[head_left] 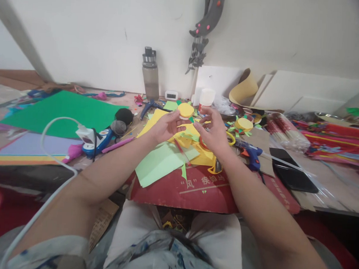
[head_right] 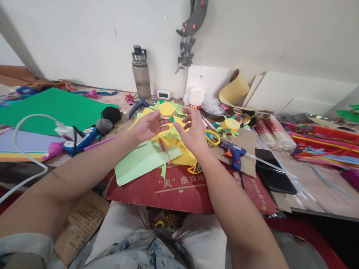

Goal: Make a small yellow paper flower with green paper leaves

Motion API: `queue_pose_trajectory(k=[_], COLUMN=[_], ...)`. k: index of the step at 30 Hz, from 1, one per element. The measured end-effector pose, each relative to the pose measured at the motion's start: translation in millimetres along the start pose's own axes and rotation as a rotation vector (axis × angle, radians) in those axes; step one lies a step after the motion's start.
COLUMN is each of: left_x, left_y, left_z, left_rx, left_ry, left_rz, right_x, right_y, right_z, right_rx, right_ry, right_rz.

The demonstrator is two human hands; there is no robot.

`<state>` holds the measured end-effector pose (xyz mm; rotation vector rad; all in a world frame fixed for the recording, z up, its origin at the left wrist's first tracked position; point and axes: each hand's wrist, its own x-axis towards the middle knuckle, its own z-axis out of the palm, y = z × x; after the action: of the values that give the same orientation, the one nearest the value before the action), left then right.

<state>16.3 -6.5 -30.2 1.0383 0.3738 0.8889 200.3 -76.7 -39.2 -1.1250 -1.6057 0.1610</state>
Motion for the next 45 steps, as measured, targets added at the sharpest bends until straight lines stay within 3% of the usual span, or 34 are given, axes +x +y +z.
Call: queue_pose_trajectory(k=[9, 17, 25, 35, 45], left_x=[6, 3, 3, 3, 4], left_y=[-1, -12, -15, -11, -12], left_z=[-1.2, -2.4, -0.8, 0.7, 1.4], left_rx=[-0.061, 0.112, 0.139, 0.154, 0.193], left_ry=[0.094, 0.002, -0.060, 0.040, 0.035], left_rz=[-0.046, 0.065, 0.062, 0.033, -0.011], right_x=[0, 5, 6, 6, 7], right_y=[0, 12, 14, 11, 18], right_z=[2, 6, 5, 6, 7], right_rx=[0.035, 0.247, 0.231, 0.346, 0.434], right_ry=[0.001, -0.021, -0.045, -0.084, -0.038], right_rz=[0.024, 0.378, 0.333, 0.405, 0.501])
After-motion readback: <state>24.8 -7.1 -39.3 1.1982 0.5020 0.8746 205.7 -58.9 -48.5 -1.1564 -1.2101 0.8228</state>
